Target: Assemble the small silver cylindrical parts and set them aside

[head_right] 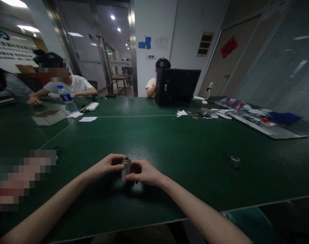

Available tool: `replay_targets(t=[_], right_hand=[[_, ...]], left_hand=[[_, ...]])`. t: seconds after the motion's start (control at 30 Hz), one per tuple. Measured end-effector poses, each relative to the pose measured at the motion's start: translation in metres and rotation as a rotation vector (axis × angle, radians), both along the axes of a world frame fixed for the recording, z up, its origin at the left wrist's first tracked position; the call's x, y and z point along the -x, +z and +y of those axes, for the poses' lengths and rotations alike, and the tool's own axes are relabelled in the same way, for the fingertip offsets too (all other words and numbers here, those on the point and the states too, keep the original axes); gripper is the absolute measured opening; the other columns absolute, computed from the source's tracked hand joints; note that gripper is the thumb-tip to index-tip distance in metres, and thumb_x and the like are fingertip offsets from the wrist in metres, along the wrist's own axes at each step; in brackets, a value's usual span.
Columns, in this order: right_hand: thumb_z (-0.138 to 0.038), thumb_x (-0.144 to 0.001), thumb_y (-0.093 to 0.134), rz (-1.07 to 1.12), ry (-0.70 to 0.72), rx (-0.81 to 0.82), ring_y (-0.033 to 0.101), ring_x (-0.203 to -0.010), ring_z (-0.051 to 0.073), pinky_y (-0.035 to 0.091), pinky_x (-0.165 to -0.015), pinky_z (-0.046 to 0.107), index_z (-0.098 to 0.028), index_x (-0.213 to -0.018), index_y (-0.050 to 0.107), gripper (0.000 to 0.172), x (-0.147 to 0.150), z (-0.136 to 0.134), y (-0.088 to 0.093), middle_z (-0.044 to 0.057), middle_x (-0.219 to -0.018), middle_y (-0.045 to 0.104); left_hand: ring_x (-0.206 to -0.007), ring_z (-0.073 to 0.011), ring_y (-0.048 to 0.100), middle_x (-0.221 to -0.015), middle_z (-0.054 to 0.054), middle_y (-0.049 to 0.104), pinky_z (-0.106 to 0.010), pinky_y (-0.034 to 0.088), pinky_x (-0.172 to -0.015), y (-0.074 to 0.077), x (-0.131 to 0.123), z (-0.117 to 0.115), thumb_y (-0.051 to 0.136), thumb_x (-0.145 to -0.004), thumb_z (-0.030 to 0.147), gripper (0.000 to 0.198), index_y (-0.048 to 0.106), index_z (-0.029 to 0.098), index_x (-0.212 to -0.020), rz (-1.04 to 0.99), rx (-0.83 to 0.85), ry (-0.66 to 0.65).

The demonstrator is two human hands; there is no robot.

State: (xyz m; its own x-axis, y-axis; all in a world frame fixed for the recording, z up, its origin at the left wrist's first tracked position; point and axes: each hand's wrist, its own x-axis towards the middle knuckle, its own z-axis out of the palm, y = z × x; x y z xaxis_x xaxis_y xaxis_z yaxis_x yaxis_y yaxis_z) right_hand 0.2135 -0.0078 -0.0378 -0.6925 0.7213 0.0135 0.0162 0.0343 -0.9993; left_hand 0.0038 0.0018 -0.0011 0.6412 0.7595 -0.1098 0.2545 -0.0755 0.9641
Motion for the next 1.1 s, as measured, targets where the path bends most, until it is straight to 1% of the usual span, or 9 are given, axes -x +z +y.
replay_targets(t=[0.13, 0.27, 0.33, 0.53, 0.63, 0.73, 0.83, 1.0, 1.1], right_hand=[[-0.035, -0.071, 0.073, -0.035, -0.044, -0.005, 0.06, -0.08, 0.015, 0.046, -0.072, 0.027, -0.012, -0.1, 0.061, 0.039, -0.001, 0.0, 0.001, 0.006, -0.094, 0.063], [-0.035, -0.071, 0.074, -0.045, -0.057, -0.012, 0.06, -0.079, 0.015, 0.046, -0.072, 0.027, -0.012, -0.102, 0.061, 0.041, -0.002, 0.001, 0.0, 0.006, -0.092, 0.064], [-0.036, -0.071, 0.073, -0.038, -0.061, 0.009, 0.06, -0.078, 0.014, 0.047, -0.07, 0.027, -0.012, -0.103, 0.061, 0.042, -0.002, 0.002, 0.0, 0.006, -0.092, 0.064], [-0.042, -0.072, 0.072, -0.025, -0.105, 0.095, 0.054, -0.059, 0.008, 0.043, -0.058, 0.022, -0.012, -0.098, 0.06, 0.042, 0.0, 0.003, -0.002, 0.001, -0.077, 0.061], [-0.045, -0.07, 0.073, 0.006, -0.124, 0.131, 0.052, -0.058, 0.007, 0.042, -0.056, 0.02, -0.011, -0.093, 0.062, 0.042, 0.001, 0.003, -0.002, 0.001, -0.077, 0.06], [-0.05, -0.071, 0.07, 0.028, -0.112, 0.189, 0.051, -0.055, 0.006, 0.041, -0.054, 0.02, -0.01, -0.092, 0.062, 0.045, 0.001, 0.003, -0.003, 0.0, -0.071, 0.06], [-0.054, -0.073, 0.066, 0.064, -0.102, 0.279, 0.054, -0.053, 0.007, 0.042, -0.053, 0.02, -0.009, -0.088, 0.061, 0.047, 0.001, 0.003, -0.003, 0.001, -0.065, 0.06], [-0.052, -0.075, 0.066, 0.172, -0.069, 0.423, 0.058, -0.056, 0.009, 0.044, -0.053, 0.02, -0.008, -0.087, 0.06, 0.046, 0.0, 0.003, -0.002, 0.006, -0.073, 0.064], [-0.05, -0.077, 0.065, 0.224, -0.067, 0.479, 0.06, -0.058, 0.009, 0.046, -0.055, 0.02, -0.008, -0.087, 0.059, 0.043, -0.002, 0.004, -0.002, 0.009, -0.076, 0.066]], left_hand=[[-0.095, -0.0207, 0.057, -0.1, -0.006, 0.063, -0.032, 0.043, -0.085, 0.001, 0.0, 0.0, 0.066, -0.079, 0.035, 0.03, 0.061, 0.014, -0.1, -0.01, 0.005, 0.032], [-0.096, -0.021, 0.059, -0.103, -0.006, 0.062, -0.035, 0.045, -0.084, -0.003, 0.0, 0.002, 0.068, -0.077, 0.031, 0.045, 0.05, 0.019, -0.116, -0.063, 0.01, 0.091], [-0.095, -0.0209, 0.06, -0.101, -0.005, 0.063, -0.035, 0.046, -0.083, -0.003, 0.0, 0.002, 0.067, -0.078, 0.031, 0.047, 0.046, 0.02, -0.119, -0.063, -0.001, 0.101], [-0.091, -0.0188, 0.06, -0.101, -0.005, 0.064, -0.033, 0.046, -0.08, -0.006, -0.002, 0.004, 0.062, -0.083, 0.031, 0.036, 0.051, 0.019, -0.115, -0.037, -0.053, 0.092], [-0.081, -0.0159, 0.06, -0.096, -0.004, 0.065, -0.03, 0.046, -0.075, -0.01, -0.001, 0.006, 0.061, -0.084, 0.033, 0.036, 0.052, 0.018, -0.115, -0.043, -0.055, 0.116], [-0.077, -0.0152, 0.059, -0.091, -0.004, 0.065, -0.029, 0.046, -0.072, -0.012, -0.002, 0.007, 0.061, -0.084, 0.034, 0.037, 0.053, 0.016, -0.114, -0.041, -0.034, 0.126], [-0.075, -0.0148, 0.059, -0.088, -0.005, 0.064, -0.028, 0.047, -0.069, -0.011, -0.003, 0.007, 0.062, -0.083, 0.037, 0.038, 0.054, 0.013, -0.111, -0.031, 0.012, 0.152], [-0.069, -0.0122, 0.058, -0.086, -0.003, 0.063, -0.025, 0.047, -0.066, -0.014, -0.003, 0.008, 0.064, -0.08, 0.043, 0.041, 0.055, 0.014, -0.108, -0.051, 0.094, 0.228], [-0.062, -0.0096, 0.056, -0.079, 0.0, 0.061, -0.022, 0.045, -0.062, -0.016, -0.002, 0.008, 0.064, -0.08, 0.047, 0.042, 0.056, 0.015, -0.105, -0.082, 0.181, 0.256]])
